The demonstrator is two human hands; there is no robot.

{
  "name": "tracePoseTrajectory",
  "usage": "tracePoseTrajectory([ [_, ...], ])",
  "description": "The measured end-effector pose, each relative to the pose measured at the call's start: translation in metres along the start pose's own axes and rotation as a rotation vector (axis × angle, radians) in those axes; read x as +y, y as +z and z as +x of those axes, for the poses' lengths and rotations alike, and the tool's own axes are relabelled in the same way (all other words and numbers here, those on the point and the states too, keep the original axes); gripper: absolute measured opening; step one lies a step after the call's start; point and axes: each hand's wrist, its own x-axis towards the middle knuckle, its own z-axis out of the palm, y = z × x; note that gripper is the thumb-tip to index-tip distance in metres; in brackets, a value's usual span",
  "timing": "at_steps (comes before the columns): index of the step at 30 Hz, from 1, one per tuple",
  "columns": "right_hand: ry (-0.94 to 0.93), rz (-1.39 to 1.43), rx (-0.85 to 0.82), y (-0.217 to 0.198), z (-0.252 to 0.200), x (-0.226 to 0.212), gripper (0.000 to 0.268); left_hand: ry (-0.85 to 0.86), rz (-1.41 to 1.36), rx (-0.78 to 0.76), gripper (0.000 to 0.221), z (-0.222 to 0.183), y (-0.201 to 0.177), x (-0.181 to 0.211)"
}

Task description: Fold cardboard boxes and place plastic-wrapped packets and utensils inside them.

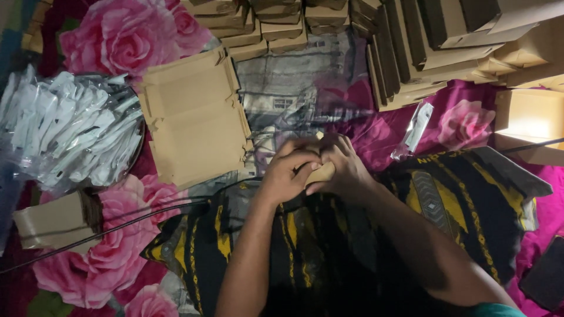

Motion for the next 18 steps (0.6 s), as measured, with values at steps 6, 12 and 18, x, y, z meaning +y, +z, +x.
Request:
tracePoseTrajectory([
  [6, 0.024, -0.041, 0.007, 0.013, -0.026, 0.035, 0.08, -0.092, -0.079, -0.138, 0.058, -0.016, -0.003, -0.026],
  [12, 0.229, 0.069, 0.012, 0.013, -0.039, 0.044, 0.084, -0.359, 0.242, -0.422, 0.1, -0.007, -0.007, 0.011],
  [18, 0.125, -0.17, -0.129, 0.0, -0.024, 0.032, 0.123, -0.09, 0.342, -0.18, 0.065, -0.044, 0.019, -0.091],
])
